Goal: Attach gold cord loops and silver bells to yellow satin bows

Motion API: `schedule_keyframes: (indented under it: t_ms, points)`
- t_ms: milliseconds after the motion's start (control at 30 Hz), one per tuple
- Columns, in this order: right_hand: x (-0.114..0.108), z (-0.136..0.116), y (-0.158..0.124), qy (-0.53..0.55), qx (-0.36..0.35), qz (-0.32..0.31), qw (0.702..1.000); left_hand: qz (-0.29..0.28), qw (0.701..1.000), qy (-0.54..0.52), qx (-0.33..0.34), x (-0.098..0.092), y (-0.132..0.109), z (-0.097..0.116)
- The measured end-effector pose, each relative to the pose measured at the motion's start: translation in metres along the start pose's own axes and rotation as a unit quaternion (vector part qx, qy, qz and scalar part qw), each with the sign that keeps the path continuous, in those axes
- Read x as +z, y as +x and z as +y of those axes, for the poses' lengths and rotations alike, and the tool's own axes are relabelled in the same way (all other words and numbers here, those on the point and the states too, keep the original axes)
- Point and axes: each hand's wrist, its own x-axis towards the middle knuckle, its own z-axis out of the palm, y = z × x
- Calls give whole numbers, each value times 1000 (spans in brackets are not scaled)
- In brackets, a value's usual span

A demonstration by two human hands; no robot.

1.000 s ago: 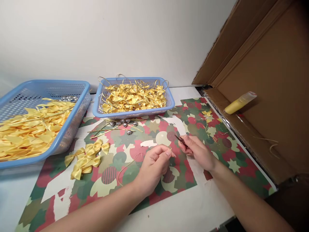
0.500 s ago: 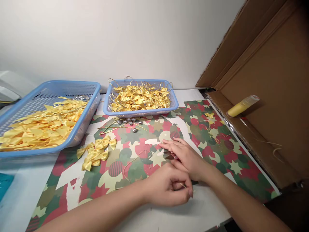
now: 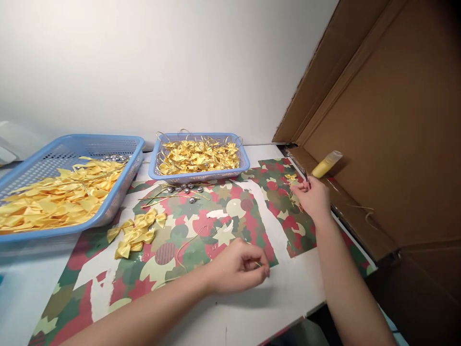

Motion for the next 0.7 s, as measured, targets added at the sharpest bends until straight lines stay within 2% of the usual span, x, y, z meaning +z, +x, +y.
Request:
schedule_keyframes:
  t_ms: [133, 233, 300, 367, 433, 567, 700]
  points:
    - [18, -8, -4, 11, -26, -11, 1000, 14, 999, -31, -32, 0, 1, 2]
    - [39, -22, -12, 12, -75, -51, 996, 81, 993, -81, -34, -9, 5, 16]
    - [50, -34, -19, 16, -107, -79, 991, 169, 981, -93, 7, -22, 5, 33]
    - [58, -43, -25, 21, -130, -100, 986, 253, 956, -131, 70, -38, 2, 53]
    - [63, -49, -29, 26, -141, -112, 983, 302, 928, -185, 114, -54, -4, 75]
    - [65, -47, -28, 43, -132, -111, 984, 348, 900, -213, 154, -73, -19, 113]
    - [54, -54, -31, 94, -121, -109, 982, 356, 892, -193, 199, -78, -28, 147]
